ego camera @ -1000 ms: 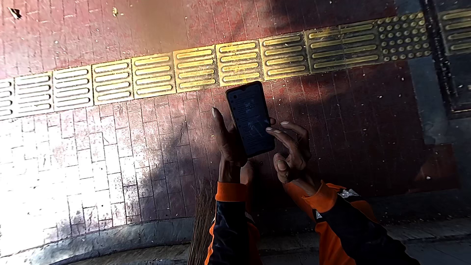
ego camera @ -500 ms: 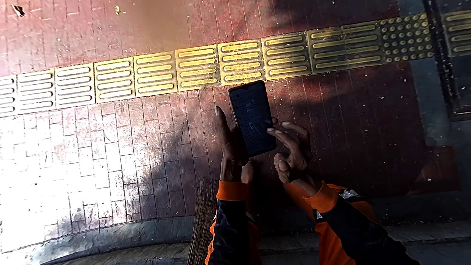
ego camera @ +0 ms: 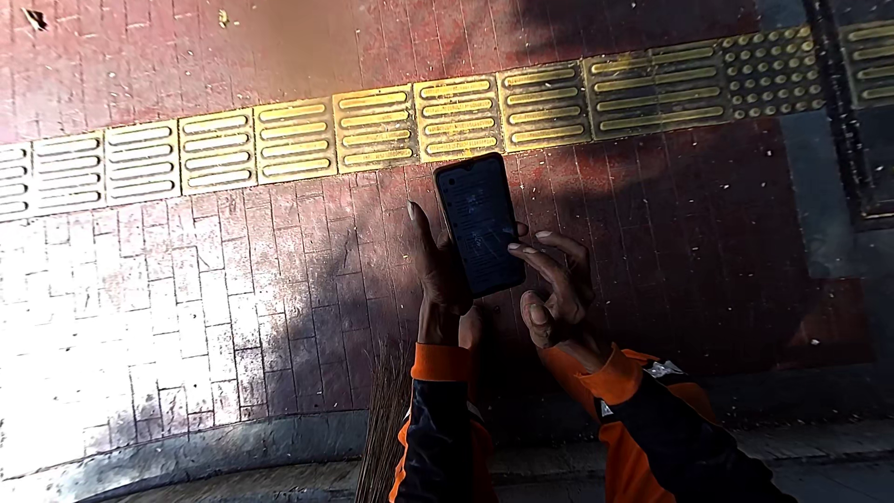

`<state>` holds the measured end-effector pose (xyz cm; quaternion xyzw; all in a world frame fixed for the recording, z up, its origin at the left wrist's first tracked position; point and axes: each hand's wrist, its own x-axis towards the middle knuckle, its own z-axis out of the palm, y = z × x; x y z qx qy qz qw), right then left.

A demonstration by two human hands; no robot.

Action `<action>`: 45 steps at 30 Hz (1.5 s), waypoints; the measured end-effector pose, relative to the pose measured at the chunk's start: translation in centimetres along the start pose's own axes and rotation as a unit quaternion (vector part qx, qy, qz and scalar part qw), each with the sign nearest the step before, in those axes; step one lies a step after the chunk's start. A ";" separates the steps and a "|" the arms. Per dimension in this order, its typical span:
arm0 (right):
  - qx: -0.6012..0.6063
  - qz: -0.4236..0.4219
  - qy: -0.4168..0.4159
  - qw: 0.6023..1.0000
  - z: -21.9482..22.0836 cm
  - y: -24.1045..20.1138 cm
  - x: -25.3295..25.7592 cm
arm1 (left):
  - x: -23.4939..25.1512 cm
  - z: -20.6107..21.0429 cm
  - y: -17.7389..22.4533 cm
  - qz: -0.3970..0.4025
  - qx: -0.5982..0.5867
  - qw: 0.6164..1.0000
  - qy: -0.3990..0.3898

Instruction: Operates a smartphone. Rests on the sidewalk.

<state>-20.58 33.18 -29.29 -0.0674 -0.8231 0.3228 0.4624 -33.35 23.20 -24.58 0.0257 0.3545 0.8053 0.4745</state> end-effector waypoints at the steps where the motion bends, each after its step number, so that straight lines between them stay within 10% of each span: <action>1: 0.000 0.000 0.000 1.000 0.0 0.0 0.0 | 0.0 0.0 0.0 0.000 0.000 1.000 -0.002; 45: 0.010 0.008 0.001 1.000 0.0 -0.2 0.1 | 0.1 -0.3 -0.1 -0.007 -0.020 1.000 -0.016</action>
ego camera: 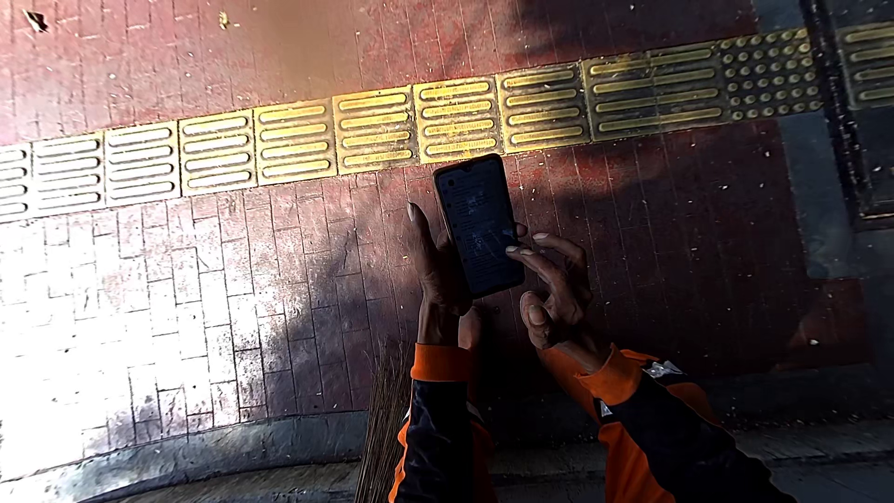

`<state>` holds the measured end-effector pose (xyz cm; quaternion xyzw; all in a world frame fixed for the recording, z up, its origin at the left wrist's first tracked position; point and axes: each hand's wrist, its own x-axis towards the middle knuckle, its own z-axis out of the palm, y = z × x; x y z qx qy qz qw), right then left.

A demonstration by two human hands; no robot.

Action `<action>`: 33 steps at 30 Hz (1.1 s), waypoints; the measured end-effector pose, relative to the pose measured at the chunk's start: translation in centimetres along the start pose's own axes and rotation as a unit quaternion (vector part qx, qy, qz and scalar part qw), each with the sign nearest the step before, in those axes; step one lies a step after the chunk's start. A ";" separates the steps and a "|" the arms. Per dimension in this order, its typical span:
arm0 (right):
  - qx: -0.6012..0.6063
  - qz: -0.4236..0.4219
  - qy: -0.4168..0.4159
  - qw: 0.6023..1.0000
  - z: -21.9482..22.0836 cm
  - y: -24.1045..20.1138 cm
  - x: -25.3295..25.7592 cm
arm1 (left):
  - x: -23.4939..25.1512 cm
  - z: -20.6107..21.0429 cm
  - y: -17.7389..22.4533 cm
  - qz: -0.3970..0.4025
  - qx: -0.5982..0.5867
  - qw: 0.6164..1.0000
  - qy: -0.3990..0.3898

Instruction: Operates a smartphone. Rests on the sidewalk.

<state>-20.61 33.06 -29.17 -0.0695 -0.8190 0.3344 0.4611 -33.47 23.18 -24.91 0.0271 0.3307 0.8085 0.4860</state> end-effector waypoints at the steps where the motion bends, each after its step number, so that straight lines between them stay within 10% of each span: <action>1: 0.000 0.000 0.002 1.000 0.0 0.0 0.0 | 0.0 0.0 0.0 -0.002 0.000 1.000 -0.001; 33: -0.013 -0.011 0.000 1.000 0.0 -0.1 -0.2 | -0.1 -0.1 0.1 -0.001 -0.004 1.000 -0.014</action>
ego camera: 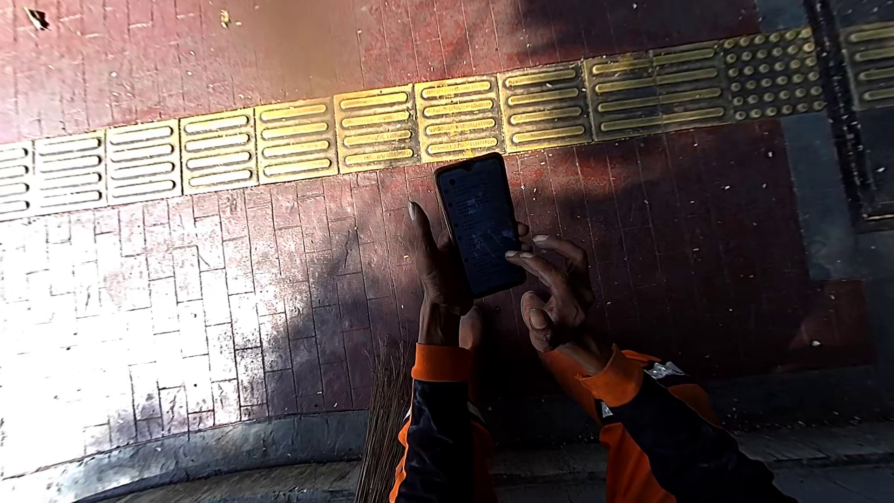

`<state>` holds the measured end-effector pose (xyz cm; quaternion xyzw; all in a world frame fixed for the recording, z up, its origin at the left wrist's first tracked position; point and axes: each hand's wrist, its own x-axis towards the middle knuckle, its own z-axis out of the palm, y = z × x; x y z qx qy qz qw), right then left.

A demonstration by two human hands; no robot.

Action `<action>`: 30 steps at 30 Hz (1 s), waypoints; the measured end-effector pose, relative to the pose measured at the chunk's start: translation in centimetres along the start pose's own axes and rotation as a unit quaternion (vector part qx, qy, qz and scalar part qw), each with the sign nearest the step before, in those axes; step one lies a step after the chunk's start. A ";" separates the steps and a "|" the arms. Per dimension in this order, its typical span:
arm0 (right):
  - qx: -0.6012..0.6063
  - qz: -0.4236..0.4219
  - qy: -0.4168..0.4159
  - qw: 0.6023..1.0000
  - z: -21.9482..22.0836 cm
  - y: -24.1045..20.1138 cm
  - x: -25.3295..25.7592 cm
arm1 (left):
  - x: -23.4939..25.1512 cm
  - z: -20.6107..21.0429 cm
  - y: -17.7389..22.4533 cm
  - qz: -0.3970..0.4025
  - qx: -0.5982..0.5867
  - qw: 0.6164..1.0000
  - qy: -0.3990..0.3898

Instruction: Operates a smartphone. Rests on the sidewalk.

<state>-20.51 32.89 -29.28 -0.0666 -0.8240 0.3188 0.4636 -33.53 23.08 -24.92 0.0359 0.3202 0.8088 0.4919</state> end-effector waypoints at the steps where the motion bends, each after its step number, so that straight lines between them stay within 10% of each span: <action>1: -0.001 -0.002 0.001 1.000 0.0 0.0 0.0 | 0.0 0.0 0.0 0.001 0.002 1.000 0.001; 30: 0.005 0.005 0.001 1.000 0.0 0.0 0.0 | 0.1 0.0 0.0 0.002 0.003 1.000 -0.004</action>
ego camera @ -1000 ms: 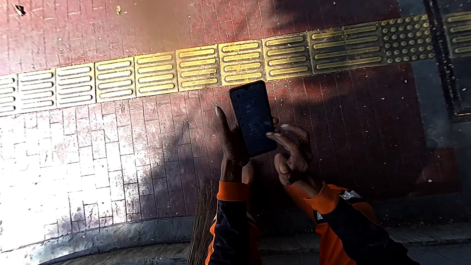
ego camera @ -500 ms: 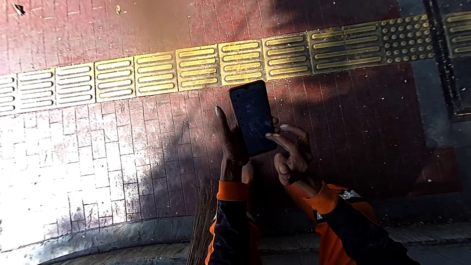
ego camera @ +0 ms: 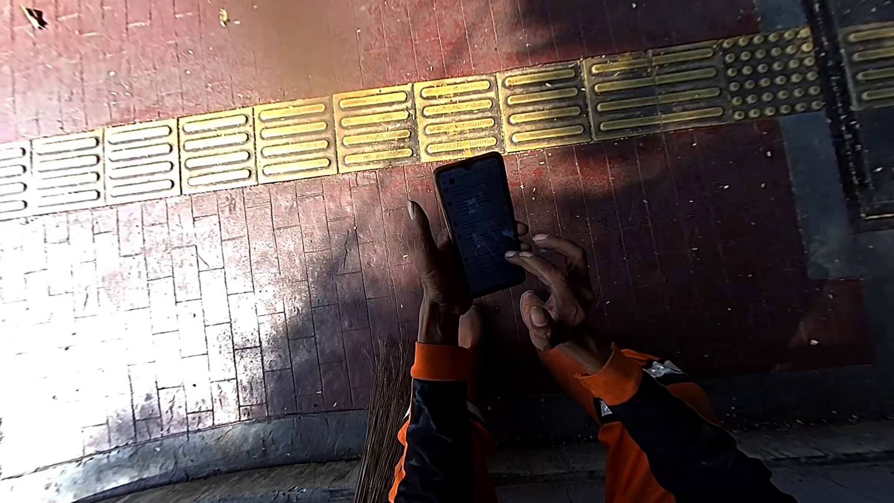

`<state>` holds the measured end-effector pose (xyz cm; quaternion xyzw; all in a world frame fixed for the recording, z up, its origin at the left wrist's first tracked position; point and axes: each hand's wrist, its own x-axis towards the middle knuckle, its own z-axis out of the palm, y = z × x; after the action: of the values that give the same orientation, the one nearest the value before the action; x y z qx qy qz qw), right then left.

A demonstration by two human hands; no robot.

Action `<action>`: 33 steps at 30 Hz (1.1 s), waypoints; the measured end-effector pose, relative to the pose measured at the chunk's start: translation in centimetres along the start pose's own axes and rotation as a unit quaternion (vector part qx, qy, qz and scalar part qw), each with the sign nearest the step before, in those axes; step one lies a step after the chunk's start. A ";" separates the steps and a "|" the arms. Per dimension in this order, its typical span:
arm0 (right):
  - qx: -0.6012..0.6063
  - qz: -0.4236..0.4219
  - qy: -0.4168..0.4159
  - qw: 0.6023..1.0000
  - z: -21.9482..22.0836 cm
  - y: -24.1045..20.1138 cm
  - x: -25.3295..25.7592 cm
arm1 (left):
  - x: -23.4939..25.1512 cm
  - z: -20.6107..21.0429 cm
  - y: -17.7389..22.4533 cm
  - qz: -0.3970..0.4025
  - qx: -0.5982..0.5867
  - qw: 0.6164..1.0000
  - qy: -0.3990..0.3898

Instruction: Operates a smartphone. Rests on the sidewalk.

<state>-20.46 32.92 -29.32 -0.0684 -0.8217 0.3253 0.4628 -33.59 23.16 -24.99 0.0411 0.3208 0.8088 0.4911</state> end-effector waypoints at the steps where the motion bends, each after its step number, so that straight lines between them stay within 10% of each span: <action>1: -0.001 0.001 0.000 1.000 0.0 0.0 0.0 | 0.0 0.0 0.0 -0.001 0.000 1.000 -0.001; 33: 0.007 0.002 0.010 1.000 -0.1 0.2 0.1 | -0.2 0.4 0.1 0.004 0.005 1.000 0.006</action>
<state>-20.46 33.22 -29.33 -0.0699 -0.8145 0.3312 0.4711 -33.43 23.20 -24.54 0.0402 0.3280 0.8094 0.4855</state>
